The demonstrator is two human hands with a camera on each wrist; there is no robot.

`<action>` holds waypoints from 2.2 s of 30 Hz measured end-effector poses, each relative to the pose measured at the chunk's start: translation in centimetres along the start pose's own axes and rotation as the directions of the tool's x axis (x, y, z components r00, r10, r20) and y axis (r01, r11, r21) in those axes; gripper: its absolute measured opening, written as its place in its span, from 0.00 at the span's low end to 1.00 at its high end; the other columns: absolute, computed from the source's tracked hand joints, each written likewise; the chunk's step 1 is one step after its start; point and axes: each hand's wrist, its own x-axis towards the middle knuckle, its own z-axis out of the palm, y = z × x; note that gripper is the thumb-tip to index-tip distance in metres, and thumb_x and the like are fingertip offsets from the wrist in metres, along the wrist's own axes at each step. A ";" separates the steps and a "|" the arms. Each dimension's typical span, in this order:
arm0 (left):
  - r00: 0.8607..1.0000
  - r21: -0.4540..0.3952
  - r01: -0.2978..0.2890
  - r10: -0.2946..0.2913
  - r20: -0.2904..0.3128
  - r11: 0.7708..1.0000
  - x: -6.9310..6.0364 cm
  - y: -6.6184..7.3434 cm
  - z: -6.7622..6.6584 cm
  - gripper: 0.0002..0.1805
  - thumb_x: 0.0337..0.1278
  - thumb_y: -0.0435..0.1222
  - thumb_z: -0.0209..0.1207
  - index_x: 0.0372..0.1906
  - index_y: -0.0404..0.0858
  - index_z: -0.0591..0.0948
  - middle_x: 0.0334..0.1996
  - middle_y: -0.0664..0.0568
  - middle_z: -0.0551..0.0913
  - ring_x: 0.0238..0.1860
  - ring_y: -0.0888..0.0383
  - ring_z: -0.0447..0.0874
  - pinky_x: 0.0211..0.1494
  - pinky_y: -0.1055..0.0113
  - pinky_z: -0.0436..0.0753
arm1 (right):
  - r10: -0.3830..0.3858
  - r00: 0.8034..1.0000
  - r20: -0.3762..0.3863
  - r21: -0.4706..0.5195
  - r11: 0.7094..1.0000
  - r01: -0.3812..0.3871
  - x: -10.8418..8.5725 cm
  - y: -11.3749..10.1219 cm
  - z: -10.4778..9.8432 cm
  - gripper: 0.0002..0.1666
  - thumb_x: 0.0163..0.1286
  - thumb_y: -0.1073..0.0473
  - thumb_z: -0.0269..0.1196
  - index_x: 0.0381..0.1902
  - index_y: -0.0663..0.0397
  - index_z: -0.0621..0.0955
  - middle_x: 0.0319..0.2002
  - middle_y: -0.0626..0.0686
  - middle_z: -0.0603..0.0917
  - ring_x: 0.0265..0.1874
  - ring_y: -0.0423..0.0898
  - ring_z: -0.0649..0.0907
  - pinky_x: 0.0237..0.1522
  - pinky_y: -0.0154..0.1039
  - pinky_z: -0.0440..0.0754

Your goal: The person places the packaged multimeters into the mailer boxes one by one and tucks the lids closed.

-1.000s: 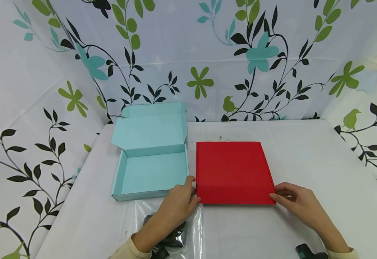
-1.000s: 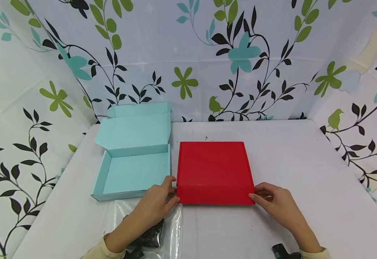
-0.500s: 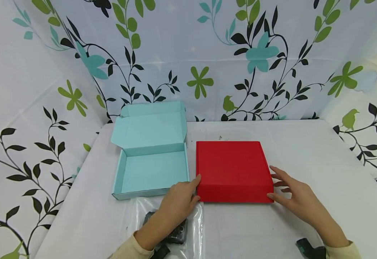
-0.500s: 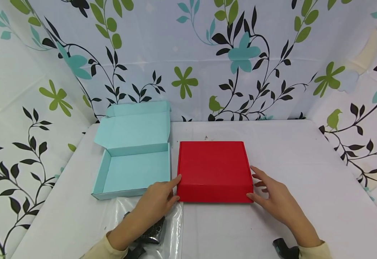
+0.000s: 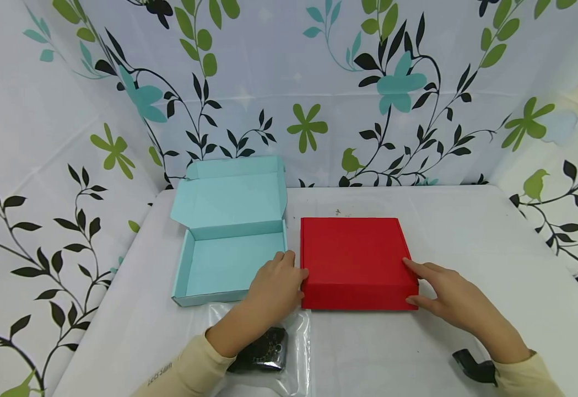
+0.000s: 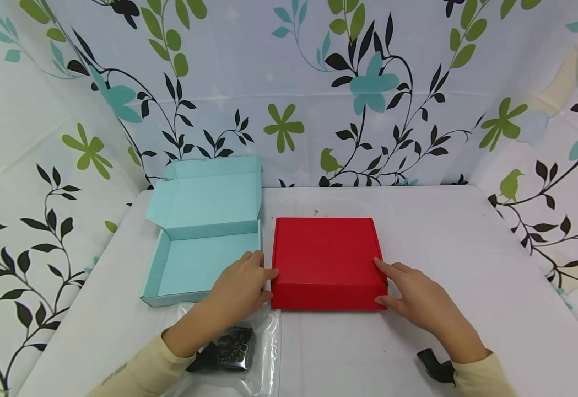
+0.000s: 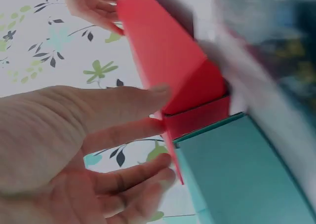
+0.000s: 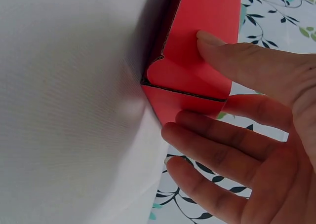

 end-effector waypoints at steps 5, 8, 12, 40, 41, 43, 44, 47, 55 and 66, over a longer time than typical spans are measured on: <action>0.997 -0.025 -0.023 0.025 0.076 0.999 0.7 -0.1 -0.5 0.21 0.49 0.40 0.79 0.47 0.36 0.87 0.49 0.42 0.80 0.50 0.48 0.79 0.48 0.57 0.82 | 0.006 1.000 0.003 -0.030 1.000 -0.006 0.1 -0.4 -0.1 0.46 0.56 0.57 0.81 0.69 0.68 0.75 0.54 0.63 0.84 0.49 0.61 0.85 0.42 0.54 0.88; 0.990 -0.044 -0.020 0.026 0.142 0.999 0.9 0.1 -0.3 0.36 0.49 0.43 0.79 0.62 0.32 0.79 0.63 0.39 0.77 0.62 0.43 0.76 0.57 0.51 0.80 | 0.025 0.999 0.022 -0.063 0.998 -0.023 0.4 -0.8 -0.1 0.45 0.55 0.57 0.82 0.67 0.69 0.76 0.52 0.63 0.85 0.47 0.61 0.86 0.41 0.53 0.88; 0.983 -0.060 0.003 0.008 0.185 0.998 1.0 0.2 0.2 0.49 0.50 0.44 0.79 0.74 0.29 0.68 0.73 0.36 0.68 0.69 0.39 0.69 0.62 0.46 0.78 | 0.055 0.997 0.055 -0.118 0.992 -0.048 0.9 -1.3 -0.2 0.46 0.52 0.57 0.83 0.65 0.70 0.77 0.49 0.64 0.85 0.45 0.60 0.86 0.39 0.52 0.88; 0.984 0.344 -0.175 0.160 0.071 0.922 2.0 -0.1 1.6 0.42 0.52 0.52 0.75 0.67 0.29 0.79 0.63 0.39 0.81 0.49 0.49 0.88 0.49 0.59 0.82 | -0.016 1.000 0.008 -0.369 0.929 0.018 1.8 -2.9 0.3 0.37 0.47 0.57 0.85 0.52 0.64 0.82 0.29 0.54 0.83 0.24 0.47 0.83 0.26 0.43 0.85; 0.984 0.350 -0.178 0.164 0.071 0.920 2.0 -0.1 1.6 0.43 0.52 0.53 0.75 0.67 0.29 0.79 0.63 0.39 0.81 0.49 0.49 0.88 0.49 0.59 0.82 | -0.018 1.000 0.003 -0.365 0.931 0.018 1.8 -2.9 0.4 0.37 0.47 0.57 0.86 0.52 0.64 0.82 0.29 0.54 0.83 0.24 0.47 0.82 0.26 0.43 0.85; 0.982 0.362 -0.188 0.176 0.067 0.913 2.0 -0.2 1.5 0.43 0.52 0.53 0.75 0.66 0.29 0.80 0.62 0.39 0.82 0.48 0.50 0.89 0.48 0.59 0.82 | -0.020 1.000 -0.008 -0.358 0.934 0.016 1.9 -2.8 0.4 0.37 0.45 0.58 0.86 0.50 0.64 0.80 0.29 0.53 0.82 0.23 0.47 0.82 0.26 0.44 0.85; 0.981 0.368 -0.193 0.180 0.069 0.910 2.0 -0.3 1.4 0.43 0.51 0.54 0.75 0.66 0.30 0.80 0.62 0.39 0.82 0.49 0.50 0.89 0.48 0.59 0.82 | -0.024 1.000 -0.014 -0.355 0.935 0.017 1.9 -2.7 0.4 0.39 0.45 0.58 0.86 0.51 0.64 0.79 0.29 0.54 0.82 0.23 0.47 0.82 0.26 0.44 0.85; 0.978 0.371 -0.209 0.193 0.079 0.905 2.1 -0.5 1.3 0.43 0.51 0.54 0.75 0.67 0.30 0.80 0.62 0.40 0.82 0.49 0.50 0.89 0.49 0.60 0.82 | -0.020 1.000 -0.013 -0.350 0.936 0.014 2.0 -2.4 0.4 0.43 0.44 0.58 0.87 0.55 0.66 0.77 0.31 0.55 0.82 0.24 0.48 0.82 0.27 0.46 0.86; 0.971 0.331 -0.239 0.213 0.112 0.913 2.5 -0.9 1.4 0.45 0.49 0.55 0.76 0.67 0.31 0.80 0.62 0.41 0.82 0.52 0.50 0.88 0.53 0.58 0.82 | -0.046 0.999 -0.005 -0.389 0.920 0.040 2.1 -2.3 0.5 0.48 0.40 0.59 0.88 0.57 0.70 0.79 0.30 0.56 0.83 0.25 0.49 0.83 0.29 0.45 0.86; 0.952 0.405 -0.303 0.289 0.096 0.863 3.1 -1.1 1.6 0.39 0.49 0.53 0.76 0.62 0.33 0.84 0.56 0.43 0.86 0.50 0.52 0.88 0.52 0.58 0.83 | -0.102 0.995 0.007 -0.438 0.894 0.095 2.3 -1.9 0.6 0.42 0.41 0.57 0.87 0.50 0.66 0.78 0.23 0.51 0.79 0.18 0.45 0.79 0.24 0.40 0.83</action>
